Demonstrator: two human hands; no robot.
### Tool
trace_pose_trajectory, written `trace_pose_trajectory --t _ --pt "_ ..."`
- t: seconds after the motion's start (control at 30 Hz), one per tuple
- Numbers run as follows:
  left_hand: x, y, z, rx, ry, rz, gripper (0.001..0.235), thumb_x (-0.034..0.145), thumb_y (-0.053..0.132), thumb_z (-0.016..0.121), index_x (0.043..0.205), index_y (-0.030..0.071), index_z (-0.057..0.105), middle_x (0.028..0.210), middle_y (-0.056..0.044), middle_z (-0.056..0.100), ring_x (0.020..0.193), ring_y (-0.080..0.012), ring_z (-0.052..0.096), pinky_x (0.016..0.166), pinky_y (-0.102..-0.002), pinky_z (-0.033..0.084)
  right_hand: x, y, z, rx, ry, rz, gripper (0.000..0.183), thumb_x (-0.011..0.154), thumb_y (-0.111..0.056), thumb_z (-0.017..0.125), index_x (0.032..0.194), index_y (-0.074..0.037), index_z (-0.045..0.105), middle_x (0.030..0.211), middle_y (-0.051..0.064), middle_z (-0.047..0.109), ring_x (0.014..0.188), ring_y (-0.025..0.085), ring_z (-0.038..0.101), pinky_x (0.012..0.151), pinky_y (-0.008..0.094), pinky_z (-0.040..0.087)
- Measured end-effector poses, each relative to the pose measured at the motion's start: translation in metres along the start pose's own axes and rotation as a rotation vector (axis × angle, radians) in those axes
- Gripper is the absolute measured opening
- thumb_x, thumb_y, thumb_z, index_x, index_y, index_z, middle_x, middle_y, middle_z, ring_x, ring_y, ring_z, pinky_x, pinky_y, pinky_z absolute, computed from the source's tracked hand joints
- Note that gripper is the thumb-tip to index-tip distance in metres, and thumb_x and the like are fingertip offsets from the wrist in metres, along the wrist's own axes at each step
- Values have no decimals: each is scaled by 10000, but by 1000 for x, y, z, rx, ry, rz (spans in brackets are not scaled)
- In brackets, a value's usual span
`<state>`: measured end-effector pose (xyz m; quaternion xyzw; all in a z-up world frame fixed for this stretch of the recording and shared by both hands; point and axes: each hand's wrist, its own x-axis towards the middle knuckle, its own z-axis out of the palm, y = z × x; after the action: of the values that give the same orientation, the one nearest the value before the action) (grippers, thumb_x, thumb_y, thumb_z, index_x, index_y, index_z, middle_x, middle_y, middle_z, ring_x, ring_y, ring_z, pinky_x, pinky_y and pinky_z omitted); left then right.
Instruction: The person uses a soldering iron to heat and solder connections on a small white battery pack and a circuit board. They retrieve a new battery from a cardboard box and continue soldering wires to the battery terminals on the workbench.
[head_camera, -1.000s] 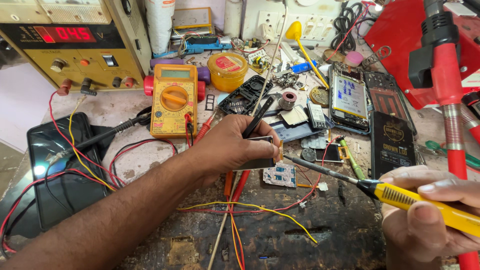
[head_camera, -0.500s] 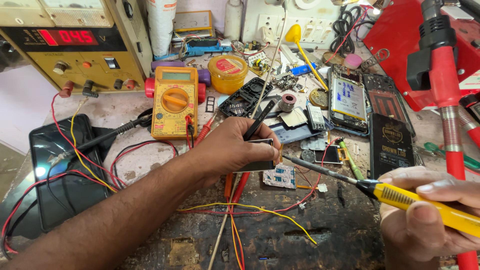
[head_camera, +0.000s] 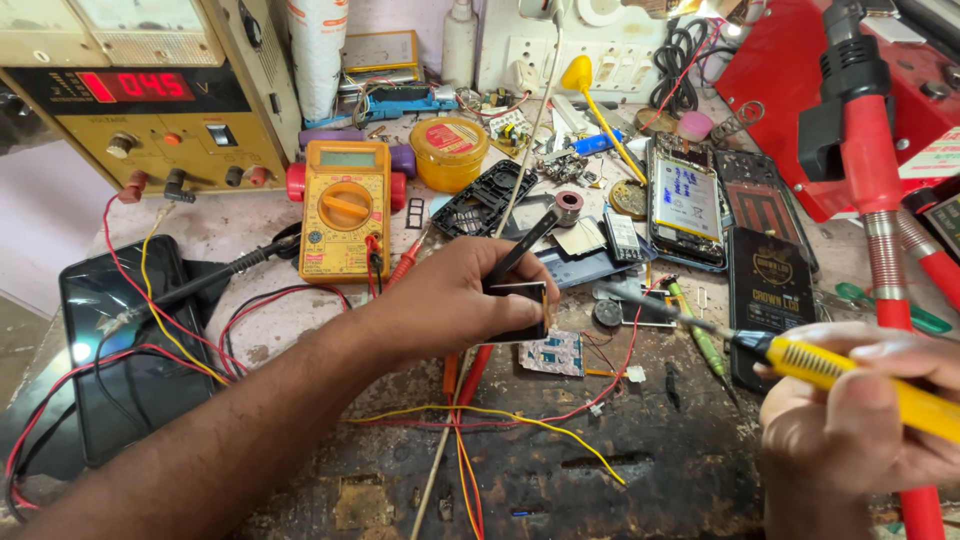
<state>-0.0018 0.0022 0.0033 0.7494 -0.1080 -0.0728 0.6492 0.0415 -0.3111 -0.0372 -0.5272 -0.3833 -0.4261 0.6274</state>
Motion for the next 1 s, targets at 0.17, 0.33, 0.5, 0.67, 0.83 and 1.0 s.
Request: trace_pose_trajectory --t 0.17,0.33,0.5,0.67,0.83,1.0 --pt "-9 10 5 610 35 462 252 839 112 720 1089 105 757 944 -40 756 863 -174 736 761 -308 570 4 -2 0 27 93 74 320 1145 -188 696 1025 41 508 855 112 535 634 247 608 585 356 557" --pt "-13 11 32 1248 76 742 171 819 151 705 985 154 743 919 -32 728 955 -242 684 795 -395 560 10 -5 7 15 66 71 326 1131 -208 722 1051 40 525 840 112 579 627 218 617 581 333 570" --pt "-13 15 29 1230 -19 653 159 841 276 718 950 160 722 915 -21 727 957 -240 684 763 -413 553 11 -8 6 -24 62 65 319 1120 -184 731 1028 38 521 847 132 600 636 216 626 610 329 576" --pt "-18 17 21 953 27 560 407 815 494 756 987 130 698 948 -42 729 937 -280 689 731 -443 536 11 -8 4 -9 44 83 328 1138 -211 740 1048 32 539 835 123 602 634 206 630 589 325 583" --pt "-2 9 -2 834 262 203 344 911 221 663 1142 9 521 1128 -196 573 1048 -375 608 891 -486 486 13 -10 8 -52 59 98 342 1202 -234 704 1119 26 497 886 110 569 675 186 632 588 339 585" --pt "6 -12 -10 961 347 492 285 887 27 565 1172 15 568 1261 -221 529 1189 -404 552 1014 -503 461 14 -11 11 -117 -11 155 293 1210 -219 635 1208 37 494 987 132 614 796 197 707 669 323 615"
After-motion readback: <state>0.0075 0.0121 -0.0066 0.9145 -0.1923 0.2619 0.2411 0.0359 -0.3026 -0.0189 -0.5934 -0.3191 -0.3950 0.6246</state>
